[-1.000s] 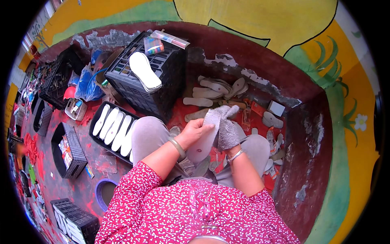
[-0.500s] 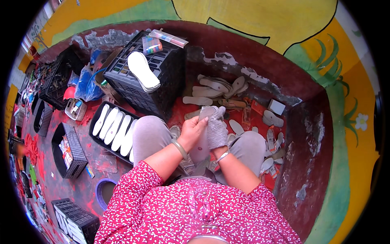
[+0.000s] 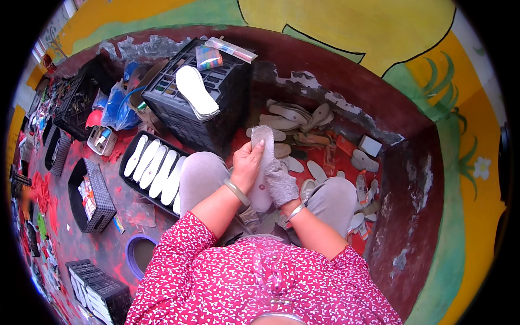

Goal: The person wipes white shoe insoles with a cloth and places them into a black crate.

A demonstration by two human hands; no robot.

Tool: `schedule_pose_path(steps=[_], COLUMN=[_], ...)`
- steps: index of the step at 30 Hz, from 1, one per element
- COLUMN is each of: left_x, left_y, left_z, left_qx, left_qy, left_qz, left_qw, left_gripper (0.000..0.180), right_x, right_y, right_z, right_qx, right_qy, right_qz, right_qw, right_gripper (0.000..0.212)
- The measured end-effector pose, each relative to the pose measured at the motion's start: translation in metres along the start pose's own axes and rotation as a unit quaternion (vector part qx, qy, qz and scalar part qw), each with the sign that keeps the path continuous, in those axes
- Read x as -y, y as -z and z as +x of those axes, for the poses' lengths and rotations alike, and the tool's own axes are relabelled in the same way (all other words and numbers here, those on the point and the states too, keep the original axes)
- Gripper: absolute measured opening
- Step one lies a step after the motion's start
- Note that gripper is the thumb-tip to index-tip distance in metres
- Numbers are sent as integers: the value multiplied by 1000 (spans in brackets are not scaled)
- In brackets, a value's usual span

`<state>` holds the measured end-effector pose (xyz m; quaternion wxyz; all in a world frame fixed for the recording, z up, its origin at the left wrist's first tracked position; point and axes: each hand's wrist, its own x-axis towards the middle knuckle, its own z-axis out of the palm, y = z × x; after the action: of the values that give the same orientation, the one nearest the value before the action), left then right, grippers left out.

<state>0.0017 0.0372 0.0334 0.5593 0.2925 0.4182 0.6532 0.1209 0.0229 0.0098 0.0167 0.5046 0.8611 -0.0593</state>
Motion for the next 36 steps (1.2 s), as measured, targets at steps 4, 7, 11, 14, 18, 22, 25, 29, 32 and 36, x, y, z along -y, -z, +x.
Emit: schedule_pose_path(steps=[4,7,11,14,18,22,25,29,32,36], left_x=[-11,-15,-17,-19,-19,-12,-13,-14,-11,-19], left_y=[13,23,42,47,50,49,35,31,37,34], left_z=[12,22,37,42,43,43,34,32,34,32], left_qx=[-21,-75,-95,-122,-111,-107,-104,-143,-166,-167], left_qy=[10,-2,-66,-78,-49,-8,4,-17,-31,-45], left_qz=[-25,-81,-107,-121,-187,-199,-206,-200,-195,-195], left_qw=[999,994,988,982,975,974,973,969,966,965], left_gripper=[17,16,16,16,16,18,18,18,17,16], right_x=[5,8,13,7,-32,-43,-19,10,-11,-3], right_y=[-12,1,19,14,11,0,27,16,1,21], right_z=[-12,-18,-27,-37,-26,-11,4,-17,-23,-25], right_qx=[-68,-137,-50,-27,-22,-95,-193,-129,-153,-31], right_qy=[24,108,112,59,62,-24,73,2,147,87], right_qz=[-108,-270,-163,13,64,309,-49,-151,62,33], right_qw=[992,947,979,998,996,946,977,980,975,995], right_gripper=[42,38,29,18,22,18,19,38,54,54])
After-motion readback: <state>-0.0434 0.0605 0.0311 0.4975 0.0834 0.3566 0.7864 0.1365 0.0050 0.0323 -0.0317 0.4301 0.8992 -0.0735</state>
